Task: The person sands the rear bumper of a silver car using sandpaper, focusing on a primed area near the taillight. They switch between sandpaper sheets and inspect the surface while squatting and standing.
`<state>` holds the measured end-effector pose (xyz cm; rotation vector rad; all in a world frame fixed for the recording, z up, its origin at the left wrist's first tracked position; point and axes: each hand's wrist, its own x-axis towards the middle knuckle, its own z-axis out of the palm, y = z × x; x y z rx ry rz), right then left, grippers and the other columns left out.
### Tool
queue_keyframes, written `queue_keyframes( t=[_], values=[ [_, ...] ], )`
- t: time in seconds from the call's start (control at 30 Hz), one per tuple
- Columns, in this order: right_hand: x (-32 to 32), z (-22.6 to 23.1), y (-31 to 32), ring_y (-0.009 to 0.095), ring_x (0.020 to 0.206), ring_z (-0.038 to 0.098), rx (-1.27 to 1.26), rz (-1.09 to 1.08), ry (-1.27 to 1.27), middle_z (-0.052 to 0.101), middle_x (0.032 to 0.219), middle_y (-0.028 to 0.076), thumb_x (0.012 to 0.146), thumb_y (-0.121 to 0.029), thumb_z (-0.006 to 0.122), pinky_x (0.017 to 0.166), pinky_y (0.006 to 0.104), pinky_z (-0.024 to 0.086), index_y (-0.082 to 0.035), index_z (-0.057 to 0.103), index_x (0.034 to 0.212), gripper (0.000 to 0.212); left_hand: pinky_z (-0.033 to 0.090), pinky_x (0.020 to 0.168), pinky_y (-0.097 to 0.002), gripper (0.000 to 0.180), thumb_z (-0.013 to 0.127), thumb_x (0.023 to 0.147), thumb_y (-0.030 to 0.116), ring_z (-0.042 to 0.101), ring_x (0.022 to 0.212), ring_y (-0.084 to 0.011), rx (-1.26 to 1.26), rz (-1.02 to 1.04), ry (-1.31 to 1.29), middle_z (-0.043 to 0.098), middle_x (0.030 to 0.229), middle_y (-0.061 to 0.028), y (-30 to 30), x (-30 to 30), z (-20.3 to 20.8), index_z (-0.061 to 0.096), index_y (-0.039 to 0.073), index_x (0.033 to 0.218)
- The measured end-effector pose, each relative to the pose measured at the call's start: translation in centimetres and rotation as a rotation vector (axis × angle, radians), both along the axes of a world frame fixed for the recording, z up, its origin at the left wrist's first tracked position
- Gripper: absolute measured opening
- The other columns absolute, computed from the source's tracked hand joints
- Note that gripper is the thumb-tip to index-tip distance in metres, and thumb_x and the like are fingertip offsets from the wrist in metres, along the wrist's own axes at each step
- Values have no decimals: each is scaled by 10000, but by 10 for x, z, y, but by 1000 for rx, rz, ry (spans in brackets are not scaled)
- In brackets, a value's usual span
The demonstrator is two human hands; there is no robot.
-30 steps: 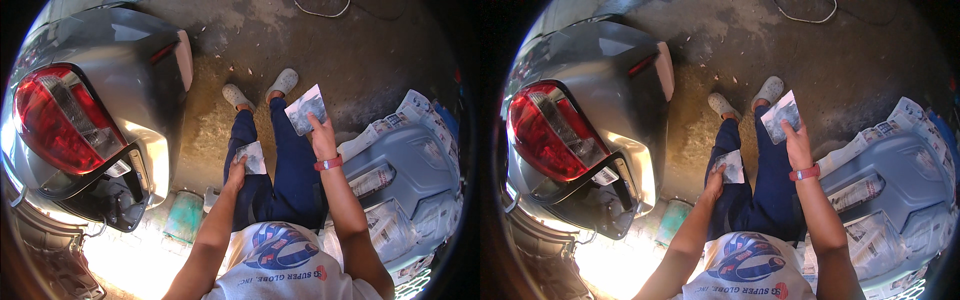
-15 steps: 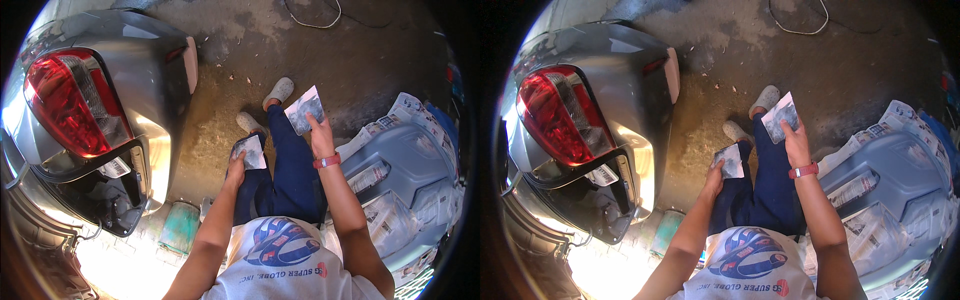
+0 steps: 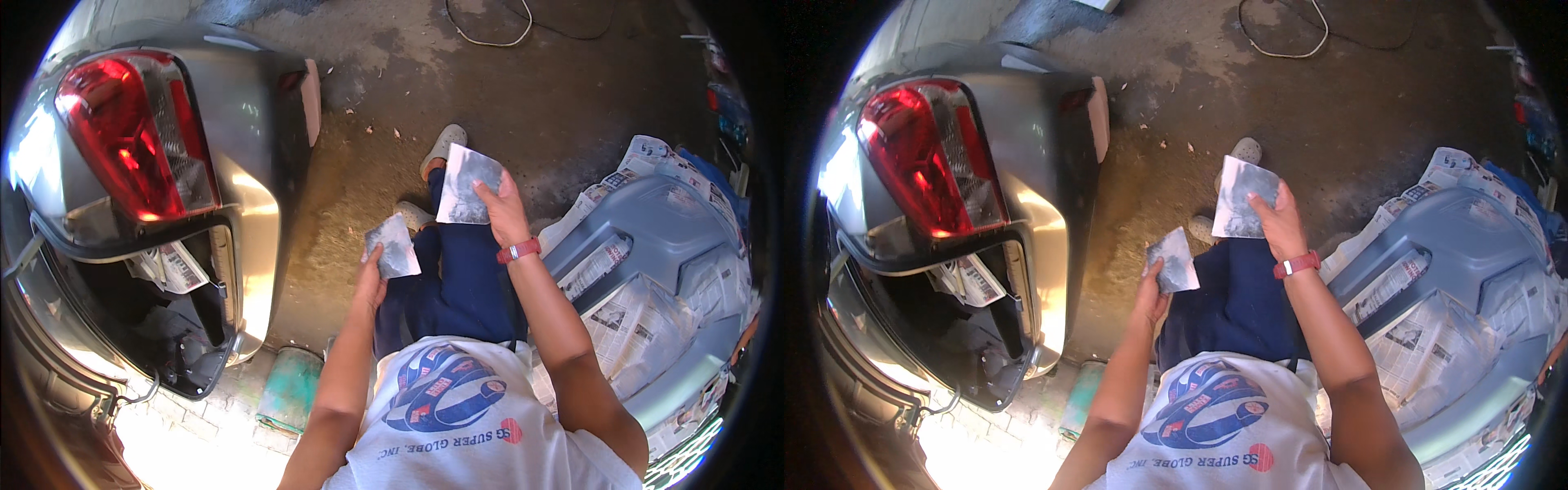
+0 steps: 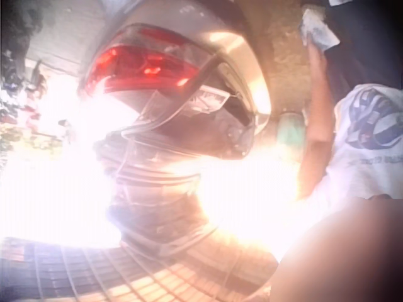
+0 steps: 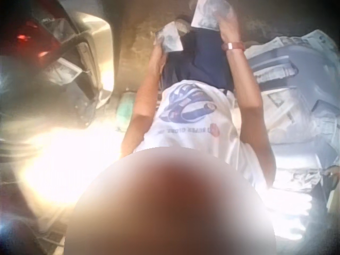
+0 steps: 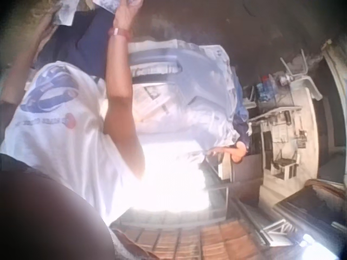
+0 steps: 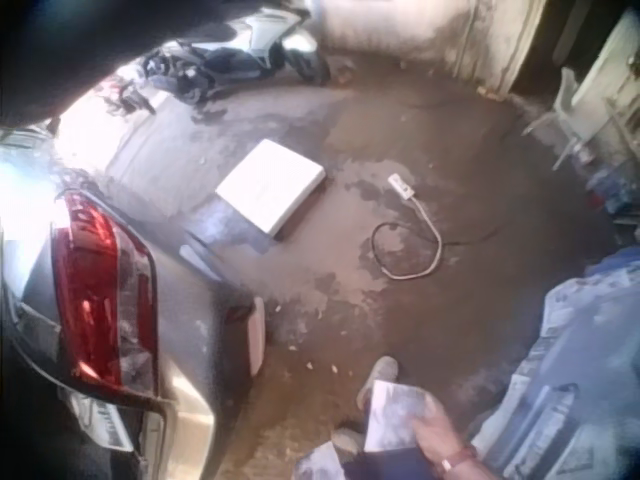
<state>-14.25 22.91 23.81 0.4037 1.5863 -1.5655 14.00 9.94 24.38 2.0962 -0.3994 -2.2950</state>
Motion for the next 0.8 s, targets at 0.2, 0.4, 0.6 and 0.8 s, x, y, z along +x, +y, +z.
queue_keyframes(
  t=[0.2,0.4,0.6,0.8],
  values=[
    [36,50,-19,175,1145,721,-433,179,-415,725,1291,114,1015,-24,735,1013,344,587,23,513,1455,496,572,1081,-410,440,627,1088,208,706,1218,-239,-23,-9,152,684,1387,-113,-31,22,67,529,71,1495],
    [79,110,-23,139,1169,674,-287,636,-382,719,1267,69,970,-16,780,1027,345,545,10,566,1381,464,579,1062,-437,543,662,1040,167,692,1233,-259,-245,29,425,676,1393,-125,-46,58,145,495,53,1543],
    [94,226,-46,250,1089,721,-89,1152,680,733,1143,120,912,68,672,996,361,545,-86,599,1361,480,476,1157,-396,553,625,1104,275,608,1352,-215,-555,19,378,641,1461,-99,-36,97,215,460,78,1594],
    [193,311,-59,371,1404,540,-122,1332,1634,634,1404,127,870,22,651,1206,591,340,-230,703,1389,580,418,1151,-336,584,603,1121,379,552,1334,-165,-974,-149,172,637,1453,-96,4,126,264,468,61,1592]
  ],
)
